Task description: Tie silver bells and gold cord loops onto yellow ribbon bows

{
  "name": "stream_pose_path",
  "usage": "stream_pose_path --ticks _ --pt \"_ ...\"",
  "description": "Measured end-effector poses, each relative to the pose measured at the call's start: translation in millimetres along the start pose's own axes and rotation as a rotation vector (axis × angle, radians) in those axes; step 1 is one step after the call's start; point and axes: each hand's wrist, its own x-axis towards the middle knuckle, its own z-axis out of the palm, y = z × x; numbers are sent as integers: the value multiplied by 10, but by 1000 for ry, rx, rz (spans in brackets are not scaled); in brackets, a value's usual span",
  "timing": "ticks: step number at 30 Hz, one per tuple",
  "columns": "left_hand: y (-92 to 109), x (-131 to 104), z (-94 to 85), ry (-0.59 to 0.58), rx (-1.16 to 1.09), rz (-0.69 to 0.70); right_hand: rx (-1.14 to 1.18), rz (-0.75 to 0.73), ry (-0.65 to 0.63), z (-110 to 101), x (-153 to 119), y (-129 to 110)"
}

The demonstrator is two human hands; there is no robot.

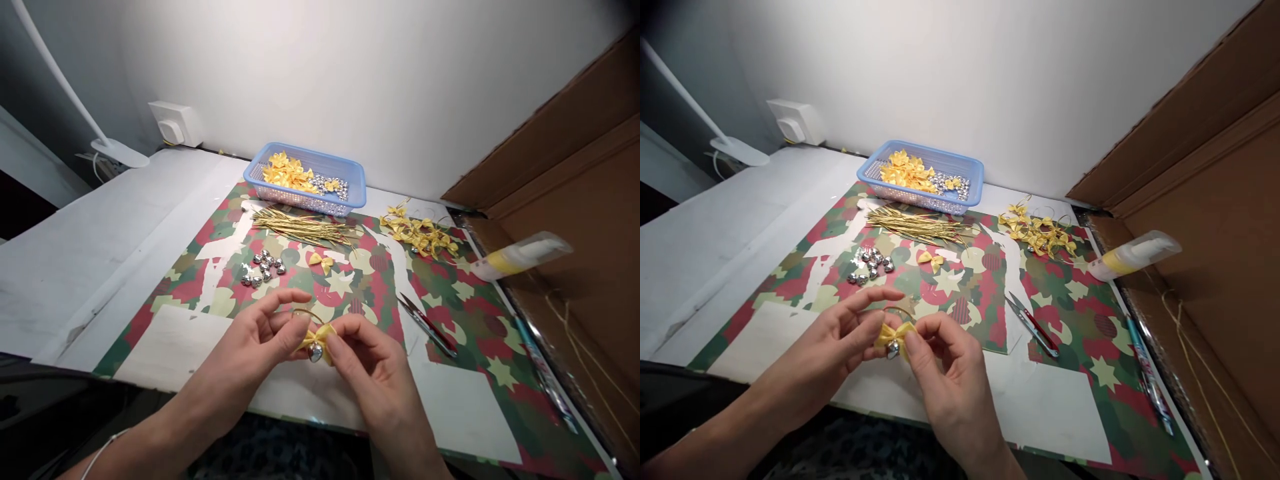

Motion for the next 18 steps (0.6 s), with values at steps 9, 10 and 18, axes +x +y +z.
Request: stream_pose_path --ticks 9,10,18 --pt "-34 59 -21 -40 53 97 -117 -70 -12 -63 -14 -5" --pt "-33 53 -16 -28 70 114 -95 -69 -5 -63 -16 0" --pt "8 6 78 38 33 133 112 -12 92 63 1 50"
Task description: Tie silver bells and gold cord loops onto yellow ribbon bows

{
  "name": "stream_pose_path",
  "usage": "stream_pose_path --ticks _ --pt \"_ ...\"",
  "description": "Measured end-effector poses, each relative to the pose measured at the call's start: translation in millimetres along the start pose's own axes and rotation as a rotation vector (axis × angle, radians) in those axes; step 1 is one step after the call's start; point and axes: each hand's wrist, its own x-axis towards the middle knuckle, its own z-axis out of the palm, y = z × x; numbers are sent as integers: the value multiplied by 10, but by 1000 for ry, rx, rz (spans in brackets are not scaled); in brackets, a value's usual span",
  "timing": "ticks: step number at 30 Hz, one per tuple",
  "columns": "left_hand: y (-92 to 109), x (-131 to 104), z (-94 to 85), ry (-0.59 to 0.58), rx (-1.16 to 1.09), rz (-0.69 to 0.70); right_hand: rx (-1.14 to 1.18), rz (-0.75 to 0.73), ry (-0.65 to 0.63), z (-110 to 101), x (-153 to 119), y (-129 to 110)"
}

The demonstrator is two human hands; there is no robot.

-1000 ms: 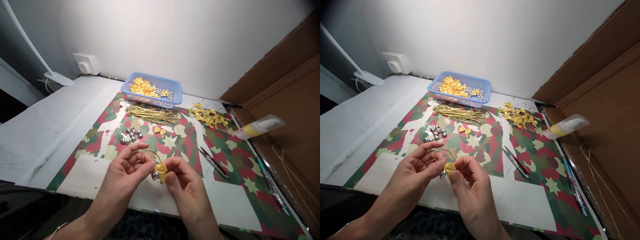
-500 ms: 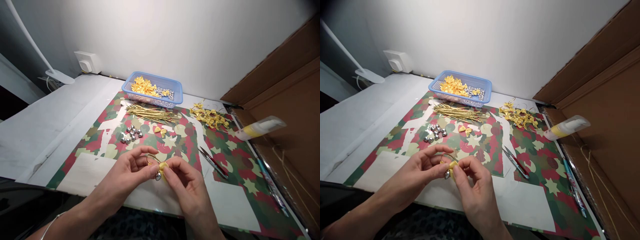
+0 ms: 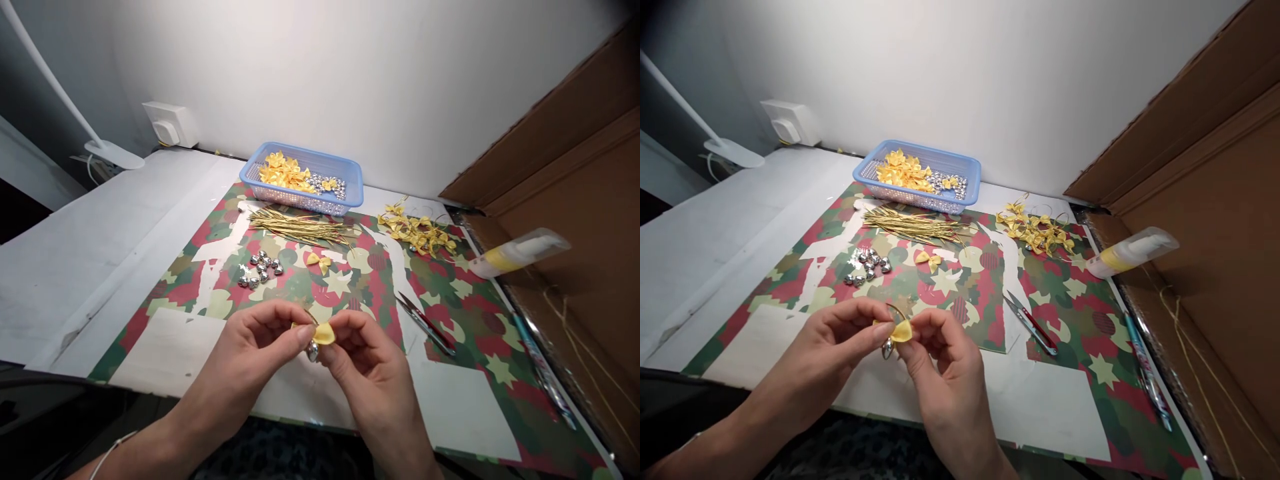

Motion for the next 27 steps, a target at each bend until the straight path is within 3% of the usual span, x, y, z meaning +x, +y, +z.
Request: stream_pose_path --ticks 5,14,21,24,27 --pt "-34 -4 34 3 -228 -130 120 51 -65 -26 38 56" --pt "-23 -3 -46 71 160 13 -93 -25 -84 -94 -12 16" --pt "-33 -22 -20 69 -120 -37 -127 -23 -54 -71 14 59" --pt "-37 -10 -25 105 -89 -45 -107 -15 -50 -60 18 88" --pt "-40 24 -31 57 -7 -20 -98 5 -67 -56 36 104"
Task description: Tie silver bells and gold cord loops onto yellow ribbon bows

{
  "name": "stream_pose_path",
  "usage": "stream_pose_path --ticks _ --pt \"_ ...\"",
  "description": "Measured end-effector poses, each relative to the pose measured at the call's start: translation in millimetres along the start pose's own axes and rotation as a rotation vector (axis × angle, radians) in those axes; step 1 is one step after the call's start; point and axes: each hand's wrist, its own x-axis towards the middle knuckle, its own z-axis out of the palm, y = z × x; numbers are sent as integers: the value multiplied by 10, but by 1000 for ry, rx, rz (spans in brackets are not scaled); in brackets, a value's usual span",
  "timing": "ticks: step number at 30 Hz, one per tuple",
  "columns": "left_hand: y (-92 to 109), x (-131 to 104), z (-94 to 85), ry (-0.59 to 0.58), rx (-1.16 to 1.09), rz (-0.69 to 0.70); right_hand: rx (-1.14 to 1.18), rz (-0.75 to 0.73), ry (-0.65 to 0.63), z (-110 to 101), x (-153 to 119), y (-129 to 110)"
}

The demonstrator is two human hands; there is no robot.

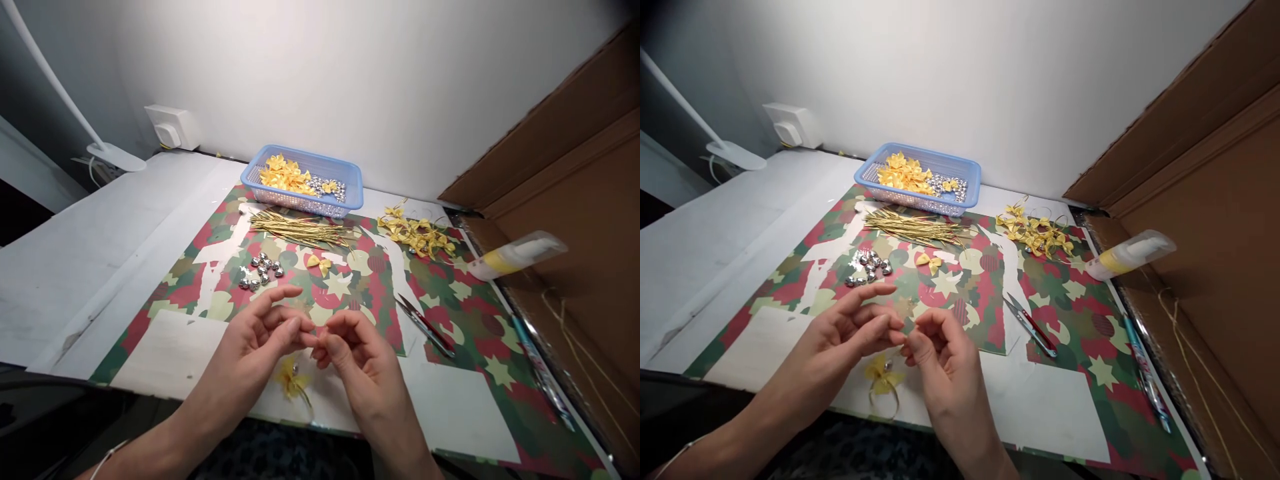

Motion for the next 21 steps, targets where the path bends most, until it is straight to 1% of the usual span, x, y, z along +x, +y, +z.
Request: stream_pose_path --ticks 2,3,8,10,12,14,17,21 --pt "8 27 -5 -16 66 23 -64 1 -26 -17 20 -1" --pt "16 39 -11 -6 104 44 -120 -12 -28 -35 29 -7" --pt "51 33 -111 129 290 212 -414 -153 -8 -161 -17 -100" --pt "44 -6 -177 177 333 240 -468 -210 -81 -189 -84 -163" --pt "27 -55 -245 206 368 244 -491 -261 -192 -187 -162 -221" --pt "6 -93 -306 233 383 246 -540 -310 -267 -157 -228 -254" --pt "-18 -108 -366 293 369 252 -669 -397 -295 -57 -275 -253" --pt "-29 -93 -356 333 319 277 -854 -563 -385 147 -252 -223"
